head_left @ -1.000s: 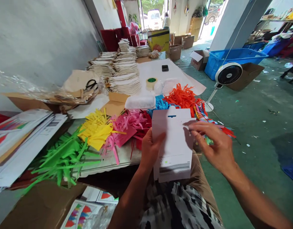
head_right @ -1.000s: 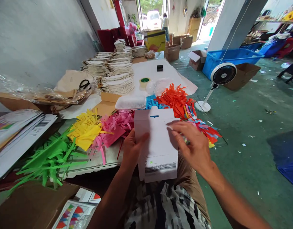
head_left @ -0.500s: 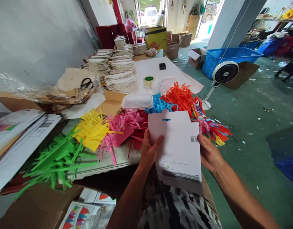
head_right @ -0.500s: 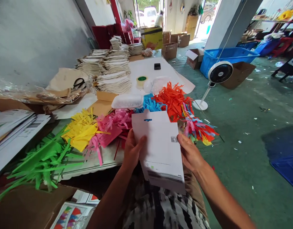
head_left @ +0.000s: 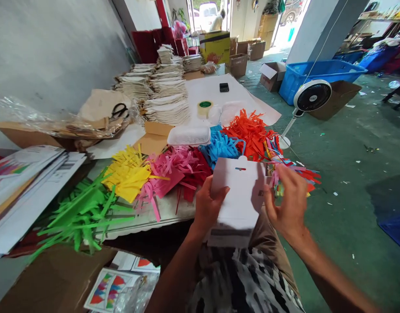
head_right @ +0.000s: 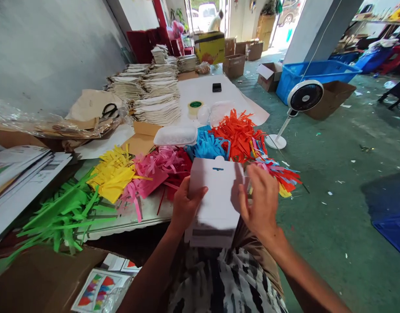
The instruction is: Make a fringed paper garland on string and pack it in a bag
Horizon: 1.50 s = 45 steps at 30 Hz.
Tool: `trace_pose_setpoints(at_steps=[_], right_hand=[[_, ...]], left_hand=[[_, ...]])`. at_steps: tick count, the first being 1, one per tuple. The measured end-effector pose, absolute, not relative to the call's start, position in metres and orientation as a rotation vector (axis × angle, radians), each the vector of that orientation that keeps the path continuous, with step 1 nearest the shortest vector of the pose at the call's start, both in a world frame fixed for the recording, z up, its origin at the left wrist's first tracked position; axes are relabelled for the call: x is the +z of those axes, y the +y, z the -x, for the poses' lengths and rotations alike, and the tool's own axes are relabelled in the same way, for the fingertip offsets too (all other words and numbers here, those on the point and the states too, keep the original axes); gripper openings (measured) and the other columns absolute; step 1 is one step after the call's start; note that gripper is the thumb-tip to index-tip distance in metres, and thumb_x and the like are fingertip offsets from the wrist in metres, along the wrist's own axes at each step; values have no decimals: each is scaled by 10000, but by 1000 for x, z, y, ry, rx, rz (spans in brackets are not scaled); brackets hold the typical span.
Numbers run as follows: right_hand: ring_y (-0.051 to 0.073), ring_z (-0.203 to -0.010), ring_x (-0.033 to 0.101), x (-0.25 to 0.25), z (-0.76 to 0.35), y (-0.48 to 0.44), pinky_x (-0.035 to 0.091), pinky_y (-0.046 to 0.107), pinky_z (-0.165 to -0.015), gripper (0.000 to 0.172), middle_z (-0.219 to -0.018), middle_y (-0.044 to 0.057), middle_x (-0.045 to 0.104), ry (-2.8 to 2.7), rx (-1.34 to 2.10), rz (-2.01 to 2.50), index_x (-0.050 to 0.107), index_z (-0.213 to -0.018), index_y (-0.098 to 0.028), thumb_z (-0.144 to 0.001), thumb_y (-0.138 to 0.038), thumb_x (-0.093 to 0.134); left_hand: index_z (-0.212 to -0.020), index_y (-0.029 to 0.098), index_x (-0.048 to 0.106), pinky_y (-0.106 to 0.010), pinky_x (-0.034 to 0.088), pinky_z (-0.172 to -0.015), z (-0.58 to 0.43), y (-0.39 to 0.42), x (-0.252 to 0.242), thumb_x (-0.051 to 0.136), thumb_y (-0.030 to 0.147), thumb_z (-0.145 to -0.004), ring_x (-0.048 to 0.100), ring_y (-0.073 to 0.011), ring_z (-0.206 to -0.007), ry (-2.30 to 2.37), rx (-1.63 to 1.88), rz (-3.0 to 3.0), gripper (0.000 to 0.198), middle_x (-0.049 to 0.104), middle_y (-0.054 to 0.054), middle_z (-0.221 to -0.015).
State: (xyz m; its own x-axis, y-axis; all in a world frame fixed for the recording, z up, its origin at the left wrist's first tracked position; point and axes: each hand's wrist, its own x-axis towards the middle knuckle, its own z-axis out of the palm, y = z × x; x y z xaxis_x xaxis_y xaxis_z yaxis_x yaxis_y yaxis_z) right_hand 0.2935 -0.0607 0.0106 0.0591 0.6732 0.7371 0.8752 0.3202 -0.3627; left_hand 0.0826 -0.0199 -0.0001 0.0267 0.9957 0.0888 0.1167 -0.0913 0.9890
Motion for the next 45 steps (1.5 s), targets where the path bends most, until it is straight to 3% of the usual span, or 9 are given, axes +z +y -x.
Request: trace_pose_setpoints(at_steps=[7, 15, 21, 26, 31, 37, 40, 42, 45], right_hand=[[306, -1000, 635, -4, -281, -18, 475, 461, -867, 274, -1080, 140, 722, -1953, -244, 1603, 656, -1188, -171, -1056, -374, 526], [207, -735, 593, -11, -268, -2, 347, 319, -611, 317, -865, 65, 665, -1949, -29, 1581, 635, -987, -203, -1104, -422, 437], [182, -676, 513, 2, -255, 1, 363, 323, -627, 353, -754, 8, 501, -2008, 121, 1498, 526, -795, -237, -1103, -391, 447], [200, -765, 559, 3, -249, 8, 419, 331, -696, 308, -826, 28, 554, -2061, 215, 1379, 528, -853, -245, -1114, -368, 417], [204, -796, 594, 2, -244, 7, 436, 329, -722, 267, -885, 48, 614, -2085, 127, 1384, 592, -935, -228, -1112, -332, 422], [212, -788, 611, 5, -237, 10, 449, 334, -718, 325, -893, 72, 656, -2112, -9, 1474, 632, -939, -211, -1108, -391, 421], [305, -1102, 648, 17, -243, 5, 499, 458, -963, 350, -1162, 149, 703, -2033, -76, 1496, 655, -1211, -180, -1073, -460, 497], [359, -1410, 513, 27, -251, -6, 398, 573, -1175, 551, -1486, 192, 587, -1899, -6, 1518, 530, -1490, -173, -1043, -494, 554], [321, -1564, 387, 32, -261, -29, 307, 571, -1288, 669, -1650, 115, 481, -1668, 565, 1502, 427, -1622, -251, -1039, -557, 549]], left_hand=[[-1423, 221, 574, -361, 578, -959, -99, -6, -21, 792, 283, -869, 711, -247, -1121, 1125, 1181, -1397, 598, 725, -98, -1267], [-1506, 171, 578, -498, 509, -1101, -100, -23, -34, 777, 339, -905, 647, -349, -1257, 1476, 1196, -1607, 656, 674, -189, -1329], [-1470, 250, 637, -430, 545, -1064, -82, -24, -27, 677, 389, -981, 698, -297, -1218, 1205, 1140, -1286, 509, 735, -96, -1372], [-1475, 259, 641, -350, 585, -948, -75, -26, -16, 710, 389, -957, 720, -273, -1155, 1040, 1130, -1084, 539, 746, -58, -1358], [-1449, 279, 672, -360, 535, -1023, -76, -33, -8, 695, 376, -969, 691, -288, -1210, 1139, 1171, -1163, 491, 736, -51, -1387], [-1312, 213, 749, -261, 494, -723, -78, -37, -5, 584, 469, -1029, 646, -187, -821, 1106, 1139, -1119, 415, 790, -37, -1027], [-1131, 165, 796, -221, 453, -640, -71, -33, -8, 666, 521, -974, 580, -145, -724, 1069, 1167, -955, 410, 743, -21, -868], [-1065, 164, 798, -204, 436, -610, -63, -30, -12, 720, 551, -931, 555, -128, -698, 1088, 1235, -841, 417, 711, -9, -817], [-1086, 182, 790, -190, 445, -598, -53, -27, -19, 784, 583, -873, 548, -117, -693, 1127, 1358, -730, 454, 701, -1, -826]])
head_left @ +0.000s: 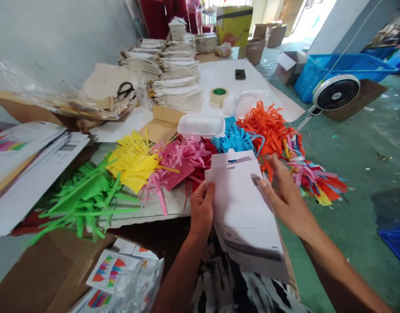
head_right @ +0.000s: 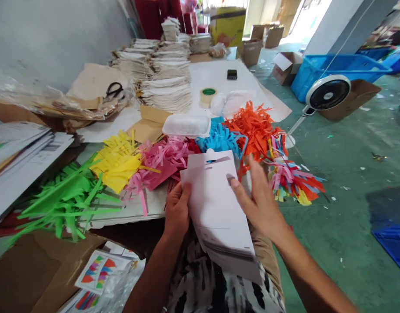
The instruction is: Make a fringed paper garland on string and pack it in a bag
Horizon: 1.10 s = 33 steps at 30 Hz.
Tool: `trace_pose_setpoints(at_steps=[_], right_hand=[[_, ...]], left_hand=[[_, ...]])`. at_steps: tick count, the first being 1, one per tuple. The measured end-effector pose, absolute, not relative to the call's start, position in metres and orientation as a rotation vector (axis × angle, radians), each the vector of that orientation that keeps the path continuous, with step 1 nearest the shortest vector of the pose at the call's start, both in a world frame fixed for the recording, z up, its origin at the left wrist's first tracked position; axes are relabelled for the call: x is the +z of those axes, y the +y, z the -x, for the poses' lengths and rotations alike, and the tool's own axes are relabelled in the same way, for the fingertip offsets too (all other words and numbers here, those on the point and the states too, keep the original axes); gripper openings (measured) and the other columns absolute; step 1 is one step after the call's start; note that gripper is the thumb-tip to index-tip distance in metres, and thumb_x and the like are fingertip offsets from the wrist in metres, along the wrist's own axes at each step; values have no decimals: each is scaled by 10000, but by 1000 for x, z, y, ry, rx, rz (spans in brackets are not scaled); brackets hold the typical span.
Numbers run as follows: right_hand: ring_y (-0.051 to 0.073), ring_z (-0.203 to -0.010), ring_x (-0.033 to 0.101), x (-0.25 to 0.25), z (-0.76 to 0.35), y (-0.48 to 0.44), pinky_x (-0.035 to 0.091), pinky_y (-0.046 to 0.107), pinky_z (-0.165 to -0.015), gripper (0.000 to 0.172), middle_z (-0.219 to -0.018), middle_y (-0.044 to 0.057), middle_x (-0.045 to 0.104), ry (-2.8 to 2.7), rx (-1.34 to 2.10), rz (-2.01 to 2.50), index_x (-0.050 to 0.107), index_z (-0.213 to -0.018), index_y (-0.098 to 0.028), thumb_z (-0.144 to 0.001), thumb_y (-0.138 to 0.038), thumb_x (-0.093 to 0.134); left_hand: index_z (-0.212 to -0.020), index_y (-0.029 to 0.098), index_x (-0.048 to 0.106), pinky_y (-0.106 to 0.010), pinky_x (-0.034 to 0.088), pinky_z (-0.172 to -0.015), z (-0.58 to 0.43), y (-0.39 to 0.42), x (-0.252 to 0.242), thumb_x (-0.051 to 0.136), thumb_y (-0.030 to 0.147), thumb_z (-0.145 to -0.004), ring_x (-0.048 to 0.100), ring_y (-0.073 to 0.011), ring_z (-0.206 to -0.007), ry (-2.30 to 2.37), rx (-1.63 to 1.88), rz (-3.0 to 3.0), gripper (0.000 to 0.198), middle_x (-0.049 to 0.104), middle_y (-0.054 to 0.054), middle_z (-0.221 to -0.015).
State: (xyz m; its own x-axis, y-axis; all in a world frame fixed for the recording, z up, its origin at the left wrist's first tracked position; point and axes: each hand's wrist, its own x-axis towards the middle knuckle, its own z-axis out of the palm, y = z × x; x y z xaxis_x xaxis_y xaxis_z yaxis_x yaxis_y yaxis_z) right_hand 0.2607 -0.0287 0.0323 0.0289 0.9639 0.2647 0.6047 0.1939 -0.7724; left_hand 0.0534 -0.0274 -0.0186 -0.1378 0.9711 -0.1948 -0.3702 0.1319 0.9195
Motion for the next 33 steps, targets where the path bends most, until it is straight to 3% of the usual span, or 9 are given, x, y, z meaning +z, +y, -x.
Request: trace_pose_setpoints(at_steps=[3, 7, 13, 16, 20, 25, 28, 30, 33], right_hand=[[324, -1459, 547, 23, -261, -47, 473, 536, -1197, 595, -1496, 49, 660, -1263, 1262, 1423, 632, -1469, -315, -1015, -681, 518], [332, -1299, 676, 7, -255, -57, 598, 476, -1055, 583, -1368, 6, 745, -844, 1433, 1319, 765, -1269, -347, -887, -772, 649], [283, -1375, 614, 2, -258, -68, 564, 426, -1079, 577, -1490, -20, 665, -990, 1462, 1142, 541, -1558, -377, -1021, -579, 602], [272, -1460, 526, 7, -261, -74, 462, 411, -1191, 540, -1589, -13, 577, -1198, 1299, 1130, 527, -1576, -351, -1065, -524, 552], [276, -1475, 517, 19, -263, -80, 453, 400, -1201, 579, -1621, 8, 546, -1301, 1284, 1091, 503, -1600, -347, -1058, -542, 554], [258, -1526, 461, 23, -270, -90, 389, 420, -1254, 671, -1638, 21, 522, -1306, 1491, 1017, 445, -1633, -359, -1018, -568, 617], [269, -1379, 585, 12, -278, -92, 439, 424, -1209, 600, -1459, 56, 673, -1452, 1576, 1085, 563, -1556, -281, -1024, -554, 615], [267, -1146, 687, 2, -283, -89, 549, 394, -1055, 551, -1207, 64, 775, -1480, 1650, 1173, 705, -1382, -205, -1018, -603, 594], [226, -918, 697, -14, -290, -81, 585, 319, -834, 572, -999, 51, 788, -1415, 1701, 1254, 781, -1167, -155, -980, -668, 611]], left_hand=[[-1049, 183, 801, -176, 455, -592, -53, -30, -22, 832, 582, -829, 547, -107, -683, 1120, 1384, -707, 457, 696, 3, -800], [-972, 178, 821, -184, 515, -643, -59, -38, -22, 877, 592, -773, 611, -118, -724, 1064, 1402, -608, 463, 760, -32, -870], [-918, 173, 817, -204, 540, -666, -52, -46, -27, 928, 589, -697, 649, -139, -742, 1091, 1445, -582, 484, 776, -48, -864], [-899, 165, 801, -189, 507, -654, -51, -52, -34, 888, 573, -767, 605, -122, -729, 1145, 1455, -692, 437, 745, -28, -828], [-825, 168, 753, -167, 466, -639, -56, -55, -31, 847, 575, -820, 537, -95, -692, 1207, 1565, -723, 418, 676, 13, -751], [-944, 203, 768, -178, 524, -798, -59, -40, -10, 863, 570, -804, 641, -114, -882, 1224, 1707, -601, 405, 750, 4, -924], [-1023, 222, 796, -200, 547, -856, -57, -33, -2, 912, 554, -745, 676, -125, -940, 1192, 1657, -558, 448, 789, -15, -1014], [-1046, 221, 808, -210, 558, -858, -57, -32, 0, 921, 564, -726, 691, -133, -943, 1175, 1605, -567, 482, 805, -34, -1058], [-1036, 213, 817, -213, 568, -852, -60, -35, 4, 918, 594, -714, 703, -144, -938, 1144, 1559, -601, 509, 815, -48, -1052]])
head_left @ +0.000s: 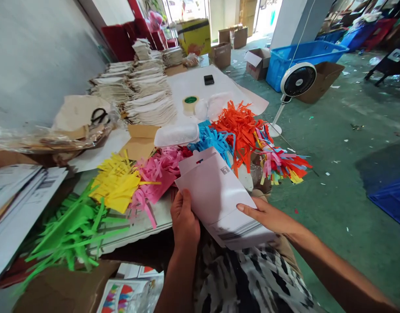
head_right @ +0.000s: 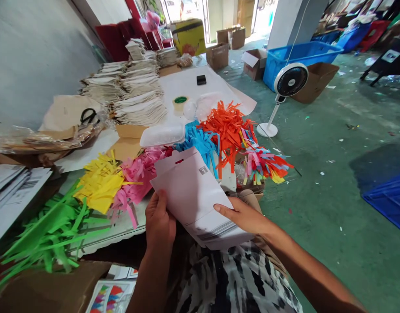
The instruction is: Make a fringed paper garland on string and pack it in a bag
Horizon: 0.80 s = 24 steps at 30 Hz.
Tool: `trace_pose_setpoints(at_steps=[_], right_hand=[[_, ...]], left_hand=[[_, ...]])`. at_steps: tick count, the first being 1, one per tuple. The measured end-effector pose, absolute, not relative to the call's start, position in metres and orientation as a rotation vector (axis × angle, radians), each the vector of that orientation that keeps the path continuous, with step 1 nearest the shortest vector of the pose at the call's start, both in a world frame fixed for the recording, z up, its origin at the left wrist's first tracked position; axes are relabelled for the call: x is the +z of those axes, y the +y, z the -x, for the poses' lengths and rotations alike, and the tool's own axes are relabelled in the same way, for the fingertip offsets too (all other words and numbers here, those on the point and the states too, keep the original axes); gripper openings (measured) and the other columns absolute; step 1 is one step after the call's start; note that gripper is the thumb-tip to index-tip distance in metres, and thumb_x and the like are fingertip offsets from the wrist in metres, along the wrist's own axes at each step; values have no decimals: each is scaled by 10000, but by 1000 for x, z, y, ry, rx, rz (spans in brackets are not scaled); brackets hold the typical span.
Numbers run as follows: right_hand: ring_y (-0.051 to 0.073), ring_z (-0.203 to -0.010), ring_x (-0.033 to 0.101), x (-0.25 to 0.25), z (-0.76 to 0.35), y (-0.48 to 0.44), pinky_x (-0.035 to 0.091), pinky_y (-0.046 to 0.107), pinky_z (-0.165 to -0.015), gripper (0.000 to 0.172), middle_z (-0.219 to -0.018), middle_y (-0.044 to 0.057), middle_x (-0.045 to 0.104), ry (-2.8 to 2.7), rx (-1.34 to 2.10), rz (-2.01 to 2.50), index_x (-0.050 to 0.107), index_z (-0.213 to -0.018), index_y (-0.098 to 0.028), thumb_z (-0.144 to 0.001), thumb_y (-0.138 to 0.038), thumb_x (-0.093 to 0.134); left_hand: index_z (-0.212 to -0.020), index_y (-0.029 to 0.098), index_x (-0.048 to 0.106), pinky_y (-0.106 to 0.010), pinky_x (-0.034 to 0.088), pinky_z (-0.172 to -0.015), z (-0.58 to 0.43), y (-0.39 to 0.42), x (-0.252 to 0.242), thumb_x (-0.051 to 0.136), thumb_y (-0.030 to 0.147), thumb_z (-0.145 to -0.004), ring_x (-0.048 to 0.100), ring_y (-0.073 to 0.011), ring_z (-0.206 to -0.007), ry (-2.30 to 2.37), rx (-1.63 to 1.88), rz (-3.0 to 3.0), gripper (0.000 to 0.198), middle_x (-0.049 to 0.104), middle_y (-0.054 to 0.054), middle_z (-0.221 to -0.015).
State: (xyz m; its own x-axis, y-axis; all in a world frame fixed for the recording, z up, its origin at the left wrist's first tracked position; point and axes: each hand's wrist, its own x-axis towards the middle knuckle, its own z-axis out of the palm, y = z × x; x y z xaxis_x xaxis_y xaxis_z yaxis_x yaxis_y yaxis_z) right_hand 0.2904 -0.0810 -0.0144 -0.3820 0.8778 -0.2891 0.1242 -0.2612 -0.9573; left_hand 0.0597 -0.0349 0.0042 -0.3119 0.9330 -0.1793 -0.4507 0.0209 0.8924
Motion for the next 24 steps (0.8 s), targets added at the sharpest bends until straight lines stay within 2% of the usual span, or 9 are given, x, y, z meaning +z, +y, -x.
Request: trace_pose_setpoints(at_steps=[3, 7, 10, 13, 16, 19, 22, 24], right_hand=[[212, -953, 700, -27, -297, -76, 584, 305, -850, 565, -1050, 49, 790, -1361, 1748, 1192, 774, -1197, -154, -935, -647, 690], [228, -975, 717, -39, -299, -80, 602, 378, -932, 496, -1081, 35, 797, -1392, 1769, 1092, 793, -1193, -180, -895, -576, 763], [235, -920, 722, -45, -293, -84, 612, 406, -928, 443, -996, 29, 806, -1328, 1658, 1175, 818, -1096, -184, -918, -580, 731], [234, -955, 716, -46, -291, -88, 605, 393, -938, 446, -1018, 36, 805, -1298, 1653, 1190, 805, -1127, -172, -955, -567, 689], [217, -976, 709, -41, -297, -94, 601, 342, -898, 427, -1049, 32, 794, -1333, 1790, 1079, 786, -1178, -175, -959, -531, 700], [196, -911, 703, -36, -304, -99, 589, 295, -819, 412, -1031, 24, 789, -1320, 1846, 1048, 780, -1173, -179, -914, -499, 767], [180, -771, 676, -28, -306, -101, 558, 269, -691, 392, -925, 17, 783, -1212, 1710, 1209, 788, -1094, -166, -908, -511, 768], [190, -761, 670, -21, -305, -100, 558, 278, -685, 384, -907, 16, 784, -1224, 1593, 1279, 793, -1089, -169, -902, -504, 773]], left_hand=[[-1053, 216, 816, -210, 572, -846, -63, -39, 9, 888, 598, -758, 707, -146, -933, 1128, 1518, -648, 488, 817, -47, -1057], [-1167, 253, 788, -217, 568, -879, -66, -41, 7, 795, 607, -863, 705, -157, -1008, 1170, 1507, -747, 466, 802, -36, -1147], [-1242, 281, 757, -242, 566, -923, -67, -39, -3, 722, 665, -900, 700, -180, -1095, 1229, 1484, -820, 516, 786, -40, -1202], [-1272, 288, 740, -265, 567, -961, -62, -32, -13, 712, 710, -880, 690, -198, -1159, 1285, 1435, -839, 577, 766, -53, -1264], [-1302, 288, 722, -281, 574, -957, -51, -22, -16, 740, 697, -865, 688, -204, -1161, 1325, 1406, -844, 599, 748, -63, -1302], [-1310, 277, 701, -265, 575, -920, -45, -12, -13, 746, 674, -874, 683, -196, -1160, 1340, 1427, -823, 592, 727, -68, -1340], [-1310, 268, 672, -284, 574, -943, -50, -9, -11, 751, 661, -877, 682, -198, -1165, 1316, 1393, -762, 590, 728, -66, -1333], [-1306, 253, 658, -311, 553, -1020, -59, -12, -12, 793, 608, -864, 676, -207, -1204, 1286, 1322, -780, 583, 729, -76, -1335]])
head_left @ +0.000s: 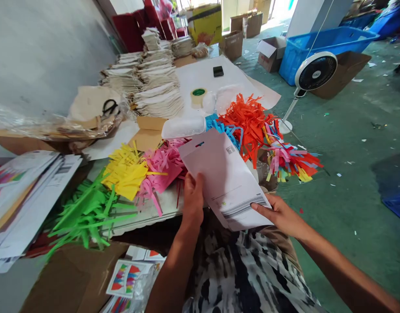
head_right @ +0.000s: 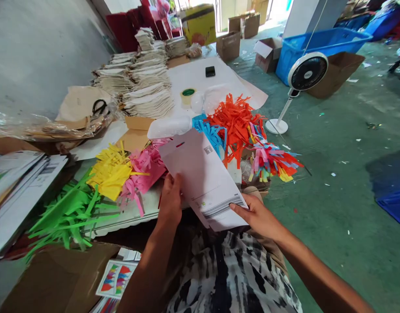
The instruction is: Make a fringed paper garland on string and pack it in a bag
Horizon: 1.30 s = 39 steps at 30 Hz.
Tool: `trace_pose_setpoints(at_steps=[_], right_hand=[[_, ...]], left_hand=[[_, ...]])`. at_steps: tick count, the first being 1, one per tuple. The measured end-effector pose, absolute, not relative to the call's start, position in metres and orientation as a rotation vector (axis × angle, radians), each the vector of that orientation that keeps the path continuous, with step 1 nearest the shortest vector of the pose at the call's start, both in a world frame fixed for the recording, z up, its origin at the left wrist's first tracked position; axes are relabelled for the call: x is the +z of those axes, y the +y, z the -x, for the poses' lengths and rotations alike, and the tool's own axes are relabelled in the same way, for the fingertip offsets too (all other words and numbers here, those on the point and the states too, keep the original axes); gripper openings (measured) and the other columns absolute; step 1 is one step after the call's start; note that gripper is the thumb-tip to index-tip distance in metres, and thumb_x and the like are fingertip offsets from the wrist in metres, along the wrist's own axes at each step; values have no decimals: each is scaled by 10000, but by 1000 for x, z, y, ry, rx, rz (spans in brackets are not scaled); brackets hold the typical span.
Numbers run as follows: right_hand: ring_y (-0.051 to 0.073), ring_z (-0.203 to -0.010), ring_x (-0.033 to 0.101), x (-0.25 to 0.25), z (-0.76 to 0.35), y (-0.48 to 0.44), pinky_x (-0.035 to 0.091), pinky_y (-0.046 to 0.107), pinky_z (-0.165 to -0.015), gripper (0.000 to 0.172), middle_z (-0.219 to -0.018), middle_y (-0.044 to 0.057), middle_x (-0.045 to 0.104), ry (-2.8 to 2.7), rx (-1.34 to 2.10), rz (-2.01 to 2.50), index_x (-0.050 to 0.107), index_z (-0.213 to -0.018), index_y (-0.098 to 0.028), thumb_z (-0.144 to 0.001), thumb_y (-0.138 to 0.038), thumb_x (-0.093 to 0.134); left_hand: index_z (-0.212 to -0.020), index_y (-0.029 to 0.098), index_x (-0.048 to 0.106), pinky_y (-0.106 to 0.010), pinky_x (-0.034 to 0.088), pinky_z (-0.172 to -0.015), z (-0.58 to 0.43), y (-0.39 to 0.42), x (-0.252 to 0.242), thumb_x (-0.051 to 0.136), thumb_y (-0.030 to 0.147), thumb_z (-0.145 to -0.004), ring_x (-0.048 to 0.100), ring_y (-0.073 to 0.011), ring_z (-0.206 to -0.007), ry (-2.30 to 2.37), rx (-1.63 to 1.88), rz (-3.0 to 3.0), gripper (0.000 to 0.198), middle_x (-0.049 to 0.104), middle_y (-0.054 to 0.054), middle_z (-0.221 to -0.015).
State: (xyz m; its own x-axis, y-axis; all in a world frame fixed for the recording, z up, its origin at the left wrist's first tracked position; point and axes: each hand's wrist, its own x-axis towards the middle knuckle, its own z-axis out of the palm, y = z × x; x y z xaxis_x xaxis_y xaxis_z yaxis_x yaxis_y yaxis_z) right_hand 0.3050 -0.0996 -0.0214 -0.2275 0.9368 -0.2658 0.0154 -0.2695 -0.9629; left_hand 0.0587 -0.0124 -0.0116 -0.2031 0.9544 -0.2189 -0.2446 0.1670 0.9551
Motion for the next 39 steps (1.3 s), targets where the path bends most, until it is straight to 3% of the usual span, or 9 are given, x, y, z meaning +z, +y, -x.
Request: trace_pose_setpoints(at_steps=[5, 9, 13, 17, 23, 27, 30, 33, 39], right_hand=[[268, -1085, 710, -12, -311, -98, 595, 400, -972, 525, -1248, 47, 776, -1322, 1562, 1180, 718, -1355, -230, -889, -456, 801], [293, -1405, 585, -14, -317, -96, 482, 462, -1181, 597, -1441, 37, 697, -1154, 1525, 1215, 663, -1447, -319, -914, -574, 750], [280, -1490, 500, -10, -306, -88, 340, 450, -1290, 612, -1582, 2, 584, -1263, 1266, 1325, 521, -1577, -363, -1014, -589, 606], [264, -1521, 454, -11, -287, -90, 308, 450, -1308, 645, -1667, 14, 482, -1390, 1168, 1340, 373, -1655, -355, -1062, -551, 534], [241, -1650, 237, -30, -284, -103, 152, 480, -1369, 664, -1716, -12, 408, -1160, 1241, 1435, 456, -1621, -346, -1022, -609, 573], [284, -1575, 413, -29, -292, -100, 380, 509, -1298, 628, -1566, 13, 604, -716, 1439, 1387, 698, -1406, -320, -966, -742, 546], [326, -1429, 596, -21, -290, -97, 552, 514, -1159, 598, -1360, 60, 752, -529, 1607, 1269, 762, -1303, -282, -911, -720, 651], [332, -1314, 685, -16, -284, -98, 599, 498, -1096, 597, -1291, 52, 785, -499, 1692, 1180, 750, -1330, -284, -865, -660, 750], [287, -1325, 679, -23, -286, -101, 573, 438, -1131, 653, -1415, 19, 726, -450, 1688, 1185, 722, -1359, -326, -792, -626, 845]], left_hand=[[-1369, 240, 607, -332, 501, -1121, -77, -30, -13, 851, 467, -852, 647, -225, -1312, 1215, 1329, -850, 615, 681, -100, -1431], [-1372, 244, 593, -317, 533, -1068, -84, -43, -10, 860, 413, -845, 699, -216, -1212, 1137, 1412, -838, 615, 722, -91, -1345], [-1360, 238, 590, -312, 526, -1060, -88, -54, -8, 869, 416, -826, 677, -232, -1228, 1192, 1412, -923, 629, 705, -93, -1341], [-1455, 257, 516, -330, 541, -1020, -91, -64, -11, 912, 382, -773, 670, -258, -1226, 1218, 1322, -1002, 799, 685, -98, -1350], [-1313, 239, 649, -306, 530, -1022, -89, -61, -23, 740, 463, -943, 688, -214, -1160, 1144, 1312, -941, 442, 724, -80, -1293], [-1297, 274, 672, -291, 531, -1060, -84, -54, -28, 770, 512, -909, 684, -198, -1222, 1013, 1304, -718, 466, 717, -56, -1358], [-1348, 265, 632, -303, 534, -1071, -83, -54, -30, 789, 515, -893, 675, -210, -1257, 1023, 1343, -724, 542, 707, -71, -1375], [-1307, 232, 634, -305, 562, -1004, -84, -57, -29, 876, 438, -817, 711, -222, -1164, 1082, 1339, -823, 584, 740, -85, -1300], [-1175, 190, 674, -296, 581, -883, -90, -62, -25, 913, 406, -766, 738, -201, -975, 1162, 1334, -757, 521, 789, -74, -1140]])
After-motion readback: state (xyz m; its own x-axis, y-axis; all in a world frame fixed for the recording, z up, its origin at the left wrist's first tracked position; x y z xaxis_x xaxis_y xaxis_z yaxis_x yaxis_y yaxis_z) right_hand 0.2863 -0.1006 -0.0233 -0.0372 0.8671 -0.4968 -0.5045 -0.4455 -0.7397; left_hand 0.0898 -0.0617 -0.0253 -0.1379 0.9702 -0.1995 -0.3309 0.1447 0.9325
